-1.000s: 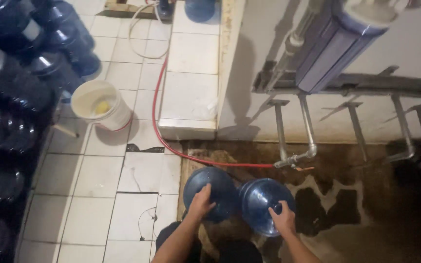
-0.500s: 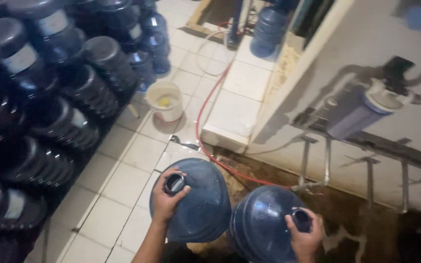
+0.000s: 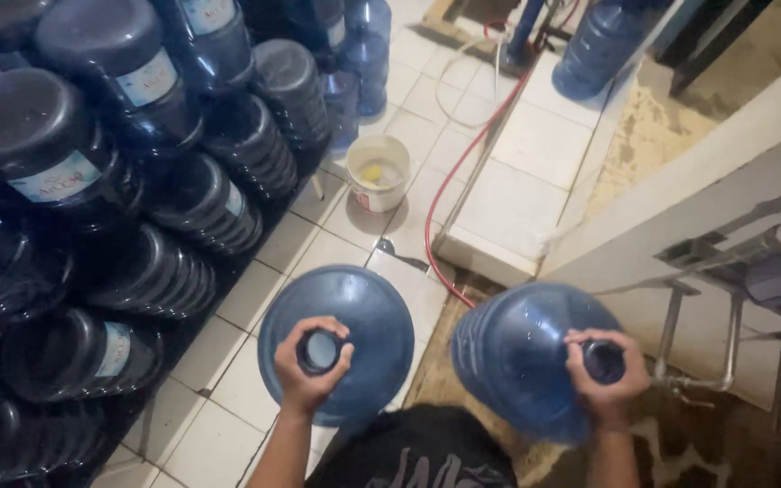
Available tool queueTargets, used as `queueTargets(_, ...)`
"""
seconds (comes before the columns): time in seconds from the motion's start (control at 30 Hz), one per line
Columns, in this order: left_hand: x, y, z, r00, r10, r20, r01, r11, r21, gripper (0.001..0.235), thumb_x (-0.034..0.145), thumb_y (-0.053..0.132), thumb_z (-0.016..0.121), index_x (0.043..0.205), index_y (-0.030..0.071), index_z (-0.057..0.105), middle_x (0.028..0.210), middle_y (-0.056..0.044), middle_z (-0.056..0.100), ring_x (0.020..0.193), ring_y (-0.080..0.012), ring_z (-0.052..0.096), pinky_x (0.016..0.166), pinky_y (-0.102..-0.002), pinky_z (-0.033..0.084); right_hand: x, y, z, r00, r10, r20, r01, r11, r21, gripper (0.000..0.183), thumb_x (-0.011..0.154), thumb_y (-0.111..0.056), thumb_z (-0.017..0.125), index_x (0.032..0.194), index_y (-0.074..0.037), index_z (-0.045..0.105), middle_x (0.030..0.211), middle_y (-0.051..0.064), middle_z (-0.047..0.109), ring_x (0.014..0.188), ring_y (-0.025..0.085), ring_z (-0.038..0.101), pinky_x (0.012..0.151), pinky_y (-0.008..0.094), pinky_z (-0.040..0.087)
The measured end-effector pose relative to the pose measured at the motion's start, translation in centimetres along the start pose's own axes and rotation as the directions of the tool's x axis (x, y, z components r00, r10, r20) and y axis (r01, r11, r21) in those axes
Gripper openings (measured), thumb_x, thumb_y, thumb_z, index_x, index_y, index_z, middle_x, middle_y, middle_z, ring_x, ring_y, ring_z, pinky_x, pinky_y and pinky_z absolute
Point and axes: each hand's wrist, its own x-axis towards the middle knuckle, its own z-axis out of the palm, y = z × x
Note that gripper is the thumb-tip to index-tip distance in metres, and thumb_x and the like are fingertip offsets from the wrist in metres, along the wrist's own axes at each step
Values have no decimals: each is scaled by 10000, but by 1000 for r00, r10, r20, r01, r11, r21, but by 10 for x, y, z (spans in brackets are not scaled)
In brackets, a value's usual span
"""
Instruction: The person moves water jugs by hand, washes them using sponges from a bucket, and sprays water over the jugs using a hose.
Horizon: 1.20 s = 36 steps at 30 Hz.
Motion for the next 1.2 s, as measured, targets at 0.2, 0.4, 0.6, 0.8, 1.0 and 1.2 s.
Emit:
queueTargets(0.2, 88, -36, -20, 992, 33, 120, -33, 999, 0, 276, 718, -9, 781, 965, 26, 661, 889, -85, 732, 856, -182, 752, 847, -310, 588, 27, -25, 10, 986, -46, -159, 26, 991, -128, 182, 987, 47, 696, 1121, 44, 572, 992, 177, 691, 935, 242, 718, 976, 368, 595)
queueTargets(0.4, 171, -70, -13, 994, 24, 105, -28, 999, 39, 282, 719, -29, 765, 969, 15, 642, 890, -96, 725, 866, -184, 742, 848, -315, 584, 89, 10, 27, 948, 5, -318, 45, 988, 151, 310, 1010, -9, 710, 1265, 21, 537, 982, 134, 656, 894, 208, 694, 933, 380, 625)
queueTargets(0.6, 263, -71, 4, 997, 54, 47, -54, 999, -7, 306, 718, -49, 755, 996, -21, 629, 899, -146, 705, 879, -242, 720, 891, -373, 579, 183, 73, 69, 970, -52, -239, 32, 996, -84, 461, 1011, 24, 744, 1365, 67, 451, 922, 166, 679, 895, 246, 708, 976, 318, 532)
queueTargets(0.8, 354, -91, 38, 982, 190, 11, -190, 982, -25, 319, 704, -39, 733, 1003, -18, 623, 855, -137, 692, 876, -266, 734, 1008, -473, 566, 286, 135, 109, 968, 35, -248, -38, 999, -8, 389, 1027, -45, 680, 1344, 69, 486, 904, 154, 691, 844, 208, 700, 886, 296, 579)
queueTargets(1.0, 458, -158, 68, 989, 145, -40, -149, 977, -154, 291, 728, -29, 723, 1000, -6, 621, 876, -150, 692, 834, -267, 724, 950, -447, 570, 372, 189, 148, 946, 45, -322, -42, 999, 18, 235, 1075, 12, 665, 1259, 92, 542, 962, 138, 631, 831, 201, 649, 891, 338, 608)
queueTargets(1.2, 590, -227, 118, 984, 172, 40, -157, 955, -251, 270, 739, -28, 724, 990, -5, 629, 855, -140, 694, 873, -271, 729, 1007, -475, 576, 427, 224, 177, 913, -57, -404, 12, 994, -113, 185, 1090, 87, 695, 1192, 79, 541, 980, 140, 602, 844, 208, 636, 861, 328, 576)
